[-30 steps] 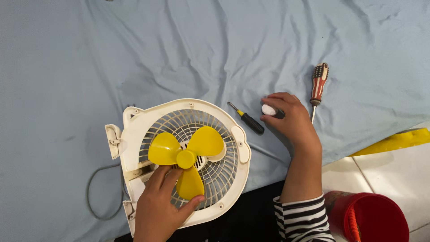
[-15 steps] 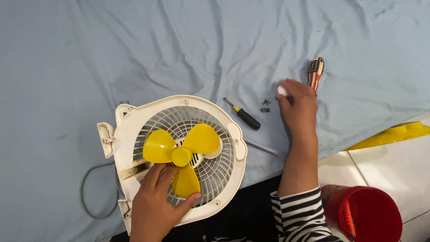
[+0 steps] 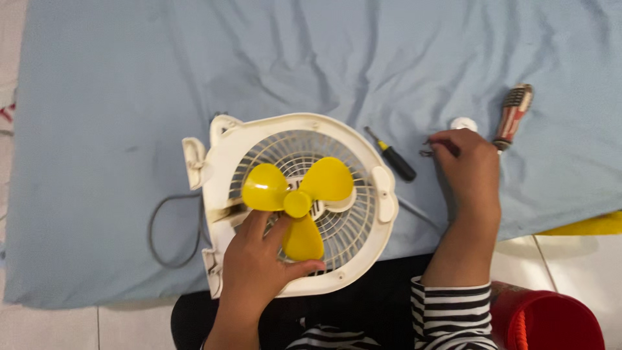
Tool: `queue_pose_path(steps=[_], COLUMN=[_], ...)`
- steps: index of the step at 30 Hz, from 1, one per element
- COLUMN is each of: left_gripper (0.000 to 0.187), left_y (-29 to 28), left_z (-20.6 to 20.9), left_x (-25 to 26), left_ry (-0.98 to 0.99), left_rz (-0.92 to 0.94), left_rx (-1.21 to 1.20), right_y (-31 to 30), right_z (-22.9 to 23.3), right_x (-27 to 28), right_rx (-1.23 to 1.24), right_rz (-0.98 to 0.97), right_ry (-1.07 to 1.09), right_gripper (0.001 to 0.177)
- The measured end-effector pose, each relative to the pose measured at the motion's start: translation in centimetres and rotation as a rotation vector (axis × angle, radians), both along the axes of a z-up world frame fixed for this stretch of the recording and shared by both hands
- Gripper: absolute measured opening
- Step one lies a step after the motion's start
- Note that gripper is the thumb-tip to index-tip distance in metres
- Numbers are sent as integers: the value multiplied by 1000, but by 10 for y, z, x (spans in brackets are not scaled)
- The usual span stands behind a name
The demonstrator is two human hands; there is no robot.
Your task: The person attaches a yellow fan blade to the motor shaft of a white fan housing, then uses a screwdriver to tighten the central nut. The person rotates the fan to access the back and continues tightening the nut from the opposite side.
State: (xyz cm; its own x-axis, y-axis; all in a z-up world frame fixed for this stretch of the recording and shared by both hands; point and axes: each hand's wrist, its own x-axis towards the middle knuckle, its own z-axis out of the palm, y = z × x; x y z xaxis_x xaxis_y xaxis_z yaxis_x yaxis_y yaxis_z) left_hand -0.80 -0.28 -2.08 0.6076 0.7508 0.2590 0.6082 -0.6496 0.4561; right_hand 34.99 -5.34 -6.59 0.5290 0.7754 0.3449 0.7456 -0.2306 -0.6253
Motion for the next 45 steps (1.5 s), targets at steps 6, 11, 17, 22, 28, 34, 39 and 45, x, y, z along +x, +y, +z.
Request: queue_pose_path(steps=[6, 11, 17, 22, 28, 34, 39, 45], left_gripper=[68, 60, 70, 68, 61, 63, 61, 53], left_y=[-3, -3, -7, -7, -6, -5, -5, -4], left_z=[3, -5, -12, -11, -5, -3, -2, 1], left_x=[-8, -8, -6, -7, -9, -14, -15, -12], left_ry=[-35, -43, -3, 10, 3, -76, -44, -2], left_rz=[-45, -48, -21, -47, -60, -64, -92, -103], left_rx=[-68, 84, 106, 77, 17, -88, -34, 33], right_y=[2, 2, 3, -2, -12, -20, -6, -26], right_z=[-4, -7, -17, -31, -35, -31, -30, -13], right_x=[-3, -1, 4, 13, 18, 8, 8, 11], right_rx=[-5, 15, 4, 95, 390, 391, 189, 469], right_rz=[-7, -14, -14, -34, 28, 173, -37, 66], right_ry=[-47, -86, -140, -108, 208, 265, -93, 463], right_gripper=[15, 14, 12, 6, 13, 14, 14, 20])
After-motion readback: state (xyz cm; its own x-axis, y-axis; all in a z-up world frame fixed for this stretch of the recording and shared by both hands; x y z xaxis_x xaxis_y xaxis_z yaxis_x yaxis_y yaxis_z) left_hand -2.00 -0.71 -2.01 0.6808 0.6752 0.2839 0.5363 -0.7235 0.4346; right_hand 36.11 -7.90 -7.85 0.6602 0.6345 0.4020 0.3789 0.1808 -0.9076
